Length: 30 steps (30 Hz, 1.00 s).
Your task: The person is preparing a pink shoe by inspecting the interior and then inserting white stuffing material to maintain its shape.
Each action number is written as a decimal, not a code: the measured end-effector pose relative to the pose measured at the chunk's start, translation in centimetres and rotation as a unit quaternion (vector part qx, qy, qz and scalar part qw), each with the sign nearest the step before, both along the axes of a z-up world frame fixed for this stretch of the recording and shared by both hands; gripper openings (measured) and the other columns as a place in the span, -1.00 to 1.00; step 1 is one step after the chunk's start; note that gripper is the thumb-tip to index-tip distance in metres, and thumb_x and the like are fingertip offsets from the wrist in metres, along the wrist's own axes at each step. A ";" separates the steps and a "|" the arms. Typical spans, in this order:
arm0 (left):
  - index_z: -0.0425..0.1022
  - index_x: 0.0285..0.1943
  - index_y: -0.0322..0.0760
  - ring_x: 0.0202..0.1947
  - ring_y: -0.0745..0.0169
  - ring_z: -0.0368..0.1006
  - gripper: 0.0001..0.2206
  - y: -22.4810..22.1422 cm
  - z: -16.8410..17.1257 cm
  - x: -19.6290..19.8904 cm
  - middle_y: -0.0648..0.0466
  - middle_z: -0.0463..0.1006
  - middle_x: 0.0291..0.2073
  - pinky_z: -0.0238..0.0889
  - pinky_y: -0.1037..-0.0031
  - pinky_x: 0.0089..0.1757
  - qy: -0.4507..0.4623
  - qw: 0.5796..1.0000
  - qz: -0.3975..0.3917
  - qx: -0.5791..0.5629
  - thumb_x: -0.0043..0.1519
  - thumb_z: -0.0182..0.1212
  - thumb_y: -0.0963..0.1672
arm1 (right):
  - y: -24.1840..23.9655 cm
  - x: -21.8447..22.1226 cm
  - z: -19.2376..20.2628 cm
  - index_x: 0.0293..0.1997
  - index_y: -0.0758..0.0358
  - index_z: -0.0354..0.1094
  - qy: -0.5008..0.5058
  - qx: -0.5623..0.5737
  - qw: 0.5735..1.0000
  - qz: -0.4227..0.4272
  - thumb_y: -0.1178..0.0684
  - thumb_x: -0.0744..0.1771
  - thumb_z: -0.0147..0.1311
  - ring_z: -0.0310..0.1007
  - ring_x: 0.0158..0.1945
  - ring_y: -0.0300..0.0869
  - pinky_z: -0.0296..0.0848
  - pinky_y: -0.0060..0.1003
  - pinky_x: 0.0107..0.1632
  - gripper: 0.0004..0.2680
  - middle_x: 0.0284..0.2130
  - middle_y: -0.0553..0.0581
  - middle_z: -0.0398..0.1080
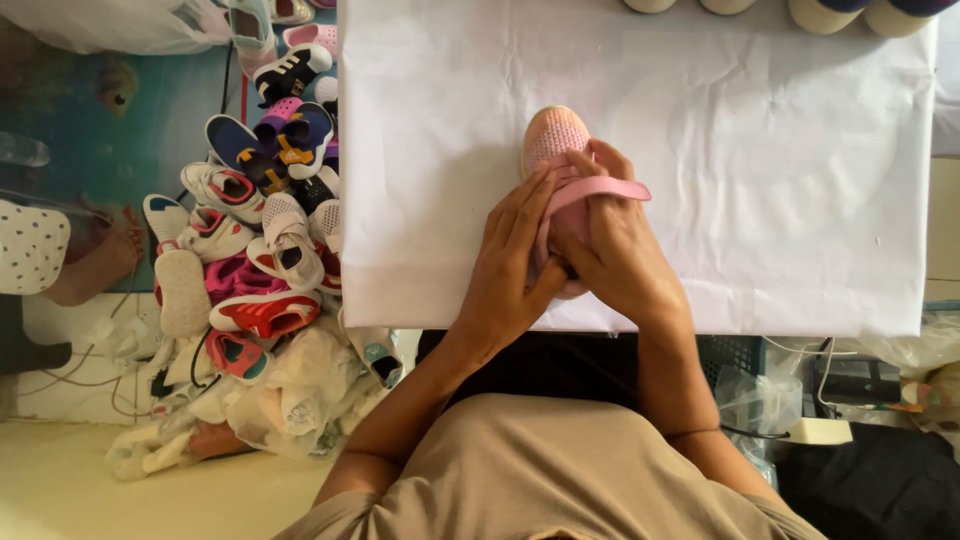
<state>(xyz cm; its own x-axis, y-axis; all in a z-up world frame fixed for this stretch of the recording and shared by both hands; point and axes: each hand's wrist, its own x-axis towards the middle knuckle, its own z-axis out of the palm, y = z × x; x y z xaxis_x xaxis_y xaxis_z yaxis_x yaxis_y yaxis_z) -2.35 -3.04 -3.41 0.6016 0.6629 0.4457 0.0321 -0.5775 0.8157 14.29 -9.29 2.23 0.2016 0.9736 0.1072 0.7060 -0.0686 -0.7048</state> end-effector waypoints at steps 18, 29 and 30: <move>-0.01 0.83 -0.29 0.76 -0.27 0.08 -0.30 0.2 -0.1 -0.8 -0.21 0.10 0.77 -0.03 -0.02 0.67 0.015 0.999 -0.041 -0.030 0.42 0.02 -0.18 | 1.5 -2.2 1.5 0.44 0.18 0.22 -0.032 -0.038 0.995 -0.084 0.04 0.24 0.37 0.18 0.56 0.35 0.47 0.26 0.33 -0.42 0.48 0.39 0.10; -0.18 0.88 -0.23 0.90 -0.12 -0.07 -0.26 -0.7 1.2 -1.5 -0.09 -0.02 0.86 -0.09 0.10 0.79 -0.001 0.988 -0.053 -0.147 0.49 -0.01 -0.31 | -2.6 0.0 -0.8 0.65 0.25 0.07 0.334 0.108 0.936 0.017 0.43 0.44 -0.07 -0.06 0.83 0.10 0.19 -0.10 0.79 -0.50 0.69 0.33 -0.06; -0.15 0.89 -0.20 0.90 -0.12 -0.06 -0.29 -0.7 1.0 -1.5 -0.05 -0.01 0.86 -0.08 0.07 0.80 0.004 0.991 -0.046 -0.130 0.52 0.00 -0.28 | -3.1 0.2 -1.0 0.66 0.26 0.07 0.349 0.116 0.930 0.010 0.28 0.47 0.04 0.03 0.79 0.07 0.18 -0.09 0.79 -0.53 0.70 0.32 -0.06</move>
